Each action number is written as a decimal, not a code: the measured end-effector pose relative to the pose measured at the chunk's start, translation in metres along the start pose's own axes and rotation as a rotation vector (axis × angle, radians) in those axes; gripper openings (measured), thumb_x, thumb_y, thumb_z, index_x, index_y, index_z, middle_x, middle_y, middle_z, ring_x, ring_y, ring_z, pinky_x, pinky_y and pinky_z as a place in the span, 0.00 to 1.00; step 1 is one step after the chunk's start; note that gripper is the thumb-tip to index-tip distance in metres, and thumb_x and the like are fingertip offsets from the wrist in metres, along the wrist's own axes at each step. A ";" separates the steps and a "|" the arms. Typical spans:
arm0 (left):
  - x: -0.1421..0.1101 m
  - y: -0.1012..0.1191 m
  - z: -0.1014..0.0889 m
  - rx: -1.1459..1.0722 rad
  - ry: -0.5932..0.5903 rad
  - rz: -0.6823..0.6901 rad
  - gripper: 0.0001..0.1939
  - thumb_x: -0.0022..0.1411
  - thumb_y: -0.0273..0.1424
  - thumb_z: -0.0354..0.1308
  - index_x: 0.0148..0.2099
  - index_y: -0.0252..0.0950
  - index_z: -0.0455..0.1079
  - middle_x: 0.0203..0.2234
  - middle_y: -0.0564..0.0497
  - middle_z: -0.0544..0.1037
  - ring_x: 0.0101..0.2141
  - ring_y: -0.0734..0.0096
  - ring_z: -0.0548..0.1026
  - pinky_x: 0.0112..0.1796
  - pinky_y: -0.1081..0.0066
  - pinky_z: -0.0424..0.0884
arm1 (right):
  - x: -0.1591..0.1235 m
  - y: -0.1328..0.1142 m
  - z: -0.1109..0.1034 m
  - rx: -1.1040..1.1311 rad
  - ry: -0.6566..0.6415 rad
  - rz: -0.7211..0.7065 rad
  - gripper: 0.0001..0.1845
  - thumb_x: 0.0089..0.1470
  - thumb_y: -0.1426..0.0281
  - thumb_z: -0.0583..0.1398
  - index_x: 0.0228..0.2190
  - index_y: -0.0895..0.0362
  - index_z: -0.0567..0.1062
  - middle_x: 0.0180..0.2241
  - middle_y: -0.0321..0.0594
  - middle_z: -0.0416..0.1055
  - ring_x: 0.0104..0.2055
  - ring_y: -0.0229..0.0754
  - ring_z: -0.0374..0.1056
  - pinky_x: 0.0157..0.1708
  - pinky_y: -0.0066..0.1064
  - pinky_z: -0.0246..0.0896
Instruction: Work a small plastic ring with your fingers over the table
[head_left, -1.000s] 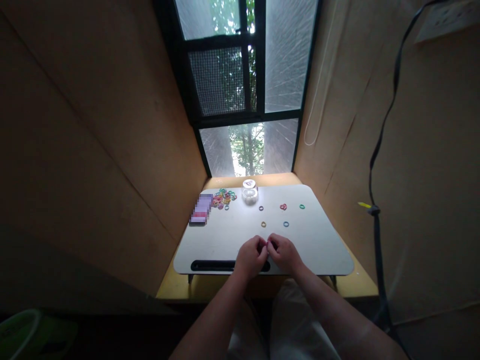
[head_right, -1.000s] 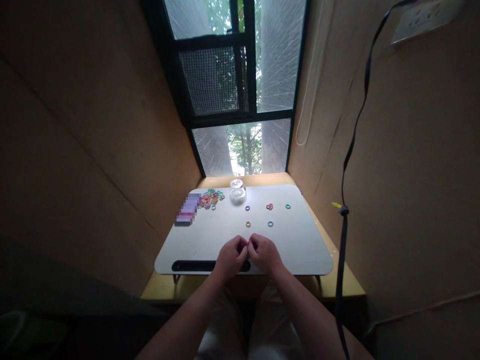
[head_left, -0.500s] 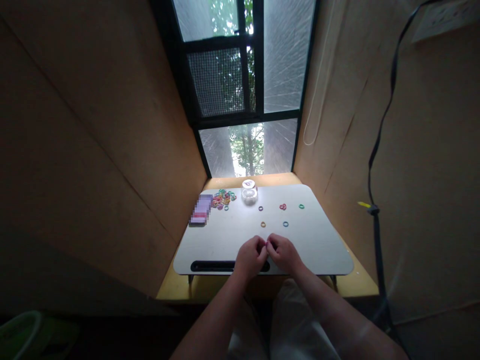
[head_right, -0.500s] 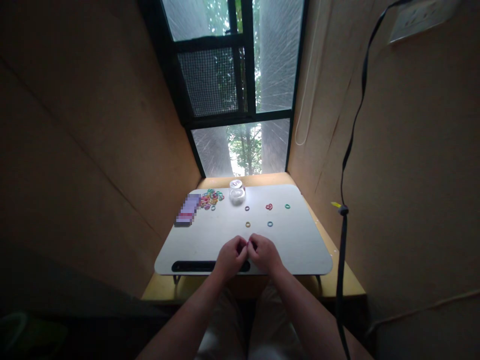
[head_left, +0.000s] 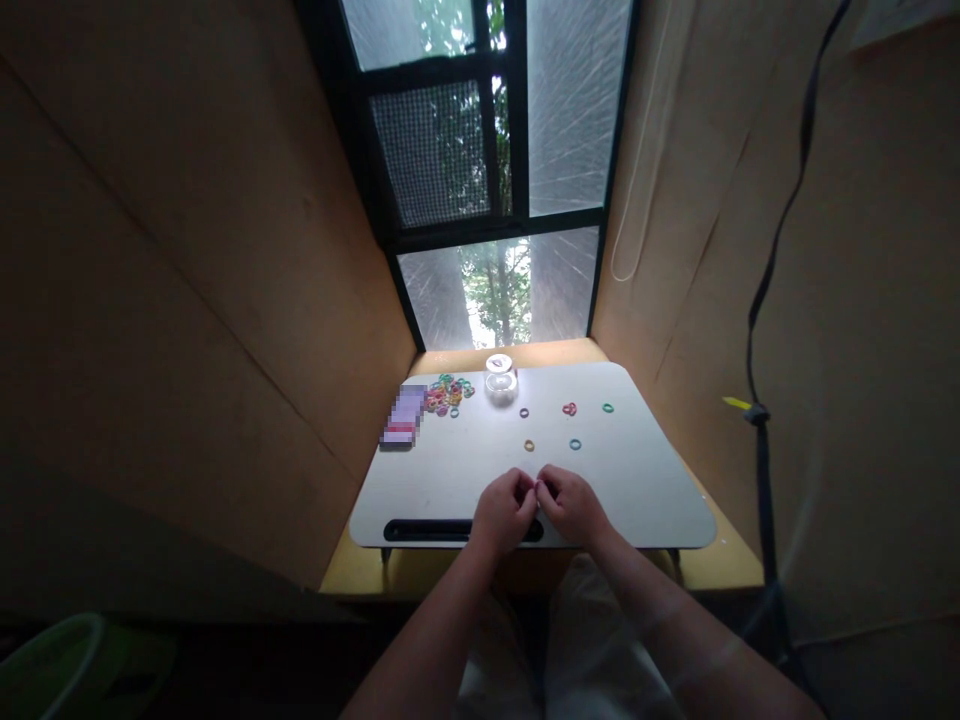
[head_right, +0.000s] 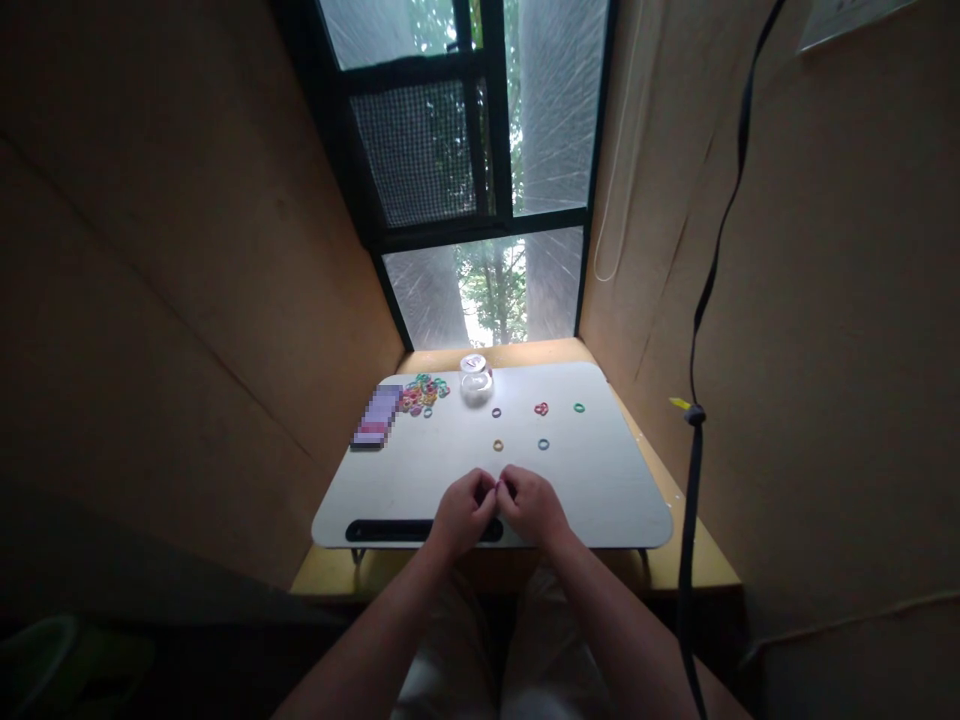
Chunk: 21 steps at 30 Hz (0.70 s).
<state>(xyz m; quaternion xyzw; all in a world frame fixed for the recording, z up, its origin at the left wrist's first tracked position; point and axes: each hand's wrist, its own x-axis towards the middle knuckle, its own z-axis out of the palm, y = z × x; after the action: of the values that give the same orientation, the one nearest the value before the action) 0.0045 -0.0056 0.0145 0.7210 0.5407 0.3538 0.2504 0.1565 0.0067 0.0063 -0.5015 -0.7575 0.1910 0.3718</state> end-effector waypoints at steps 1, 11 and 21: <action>0.000 0.000 0.000 -0.004 0.000 -0.003 0.07 0.62 0.33 0.52 0.33 0.38 0.68 0.25 0.54 0.73 0.26 0.73 0.69 0.31 0.73 0.62 | 0.000 0.000 0.000 0.002 0.002 0.000 0.10 0.55 0.69 0.52 0.24 0.55 0.68 0.22 0.34 0.66 0.26 0.37 0.60 0.28 0.28 0.50; 0.005 0.002 0.000 -0.010 -0.016 -0.021 0.07 0.62 0.34 0.52 0.34 0.37 0.68 0.25 0.55 0.73 0.26 0.75 0.68 0.29 0.74 0.61 | 0.004 0.001 -0.003 0.004 -0.046 0.021 0.09 0.56 0.70 0.52 0.24 0.55 0.66 0.22 0.34 0.65 0.26 0.37 0.59 0.28 0.27 0.50; 0.008 0.002 -0.002 -0.086 -0.024 -0.068 0.08 0.62 0.35 0.53 0.33 0.37 0.68 0.24 0.54 0.73 0.25 0.75 0.68 0.29 0.74 0.62 | 0.007 0.003 -0.003 0.058 -0.030 0.058 0.07 0.54 0.70 0.54 0.25 0.55 0.68 0.23 0.34 0.66 0.25 0.36 0.59 0.27 0.28 0.50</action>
<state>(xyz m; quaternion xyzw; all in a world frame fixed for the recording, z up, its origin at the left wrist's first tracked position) 0.0061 0.0018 0.0194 0.6949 0.5463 0.3592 0.2993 0.1589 0.0140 0.0091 -0.5092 -0.7423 0.2312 0.3692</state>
